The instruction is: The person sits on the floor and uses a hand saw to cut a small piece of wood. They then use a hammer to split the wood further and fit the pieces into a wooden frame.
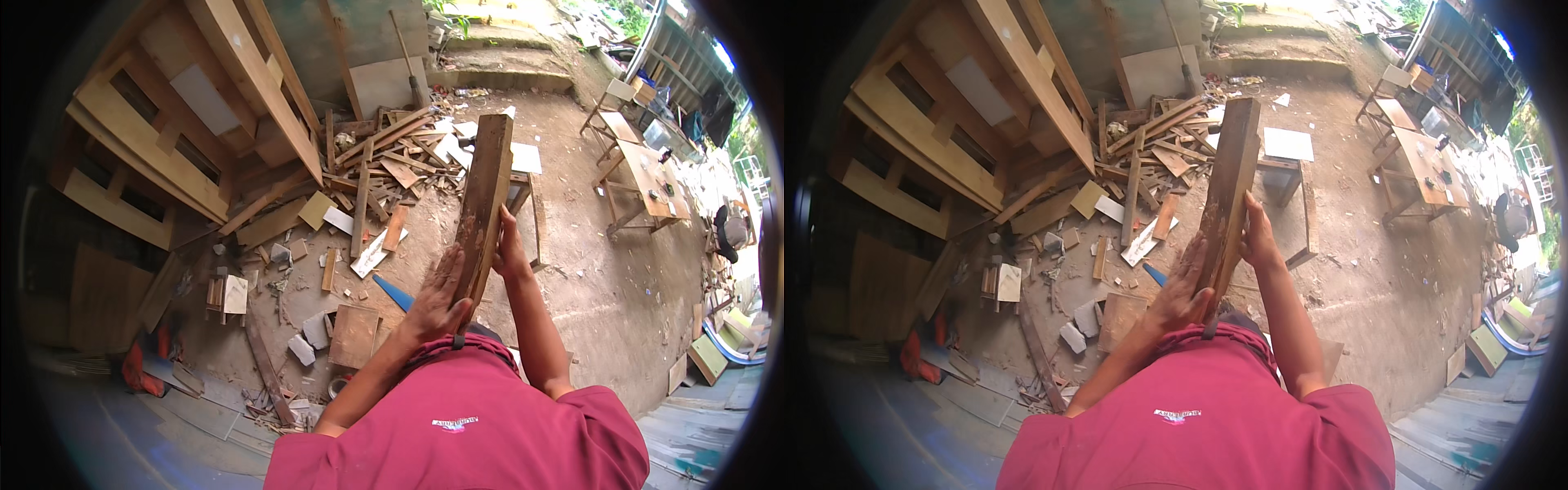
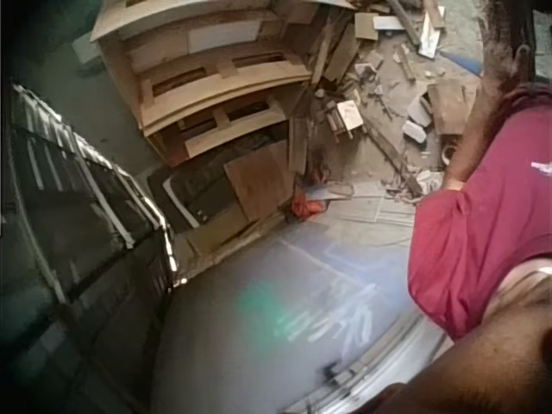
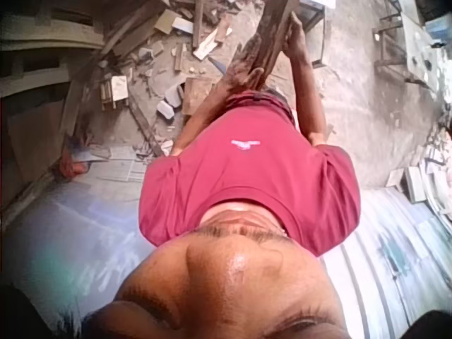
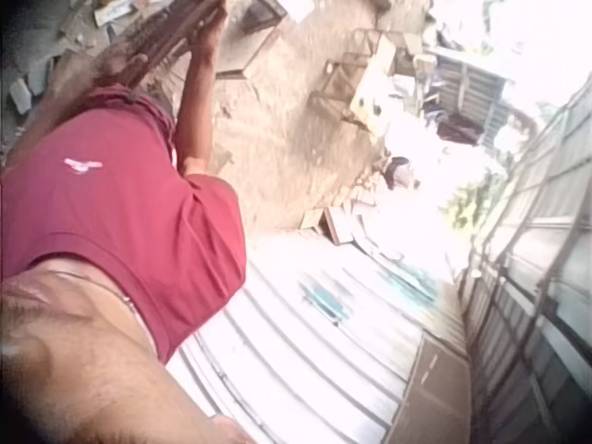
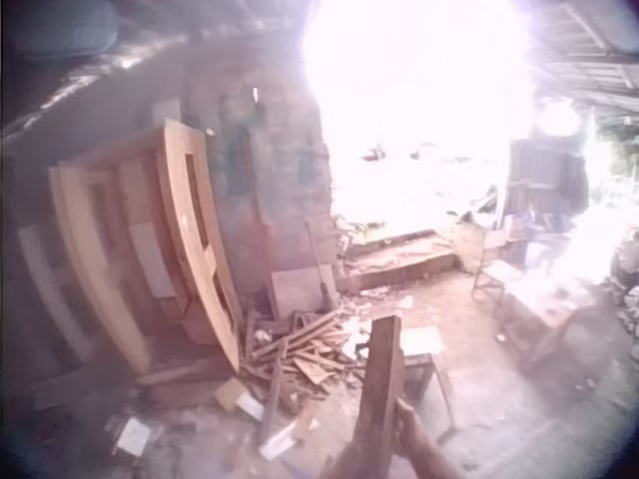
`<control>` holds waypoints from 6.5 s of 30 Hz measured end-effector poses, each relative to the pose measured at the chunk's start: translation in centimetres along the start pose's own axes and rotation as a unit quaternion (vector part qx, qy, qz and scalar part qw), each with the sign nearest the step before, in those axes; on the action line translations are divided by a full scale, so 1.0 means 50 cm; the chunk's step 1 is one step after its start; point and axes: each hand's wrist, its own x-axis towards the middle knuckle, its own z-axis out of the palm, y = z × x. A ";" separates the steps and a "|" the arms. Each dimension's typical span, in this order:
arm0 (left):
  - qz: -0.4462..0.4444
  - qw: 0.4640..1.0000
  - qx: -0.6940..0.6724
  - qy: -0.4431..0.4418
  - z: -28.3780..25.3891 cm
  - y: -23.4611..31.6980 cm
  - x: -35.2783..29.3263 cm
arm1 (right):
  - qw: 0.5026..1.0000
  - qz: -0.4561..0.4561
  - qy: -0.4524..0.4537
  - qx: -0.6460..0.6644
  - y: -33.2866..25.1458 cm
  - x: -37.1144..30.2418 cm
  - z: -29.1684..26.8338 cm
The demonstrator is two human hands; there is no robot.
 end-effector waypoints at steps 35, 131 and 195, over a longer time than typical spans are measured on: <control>-0.171 0.974 -0.072 0.132 0.092 -0.204 -0.032 | 0.965 0.218 -0.106 -0.099 0.186 -0.018 0.050; -0.679 0.697 -0.209 -0.099 0.831 -0.644 0.289 | 0.895 0.280 0.139 -0.317 0.503 0.572 -1.154; -0.604 0.726 -0.138 0.298 -0.074 -0.181 -1.073 | 0.742 0.094 -0.520 -0.412 0.566 0.120 0.494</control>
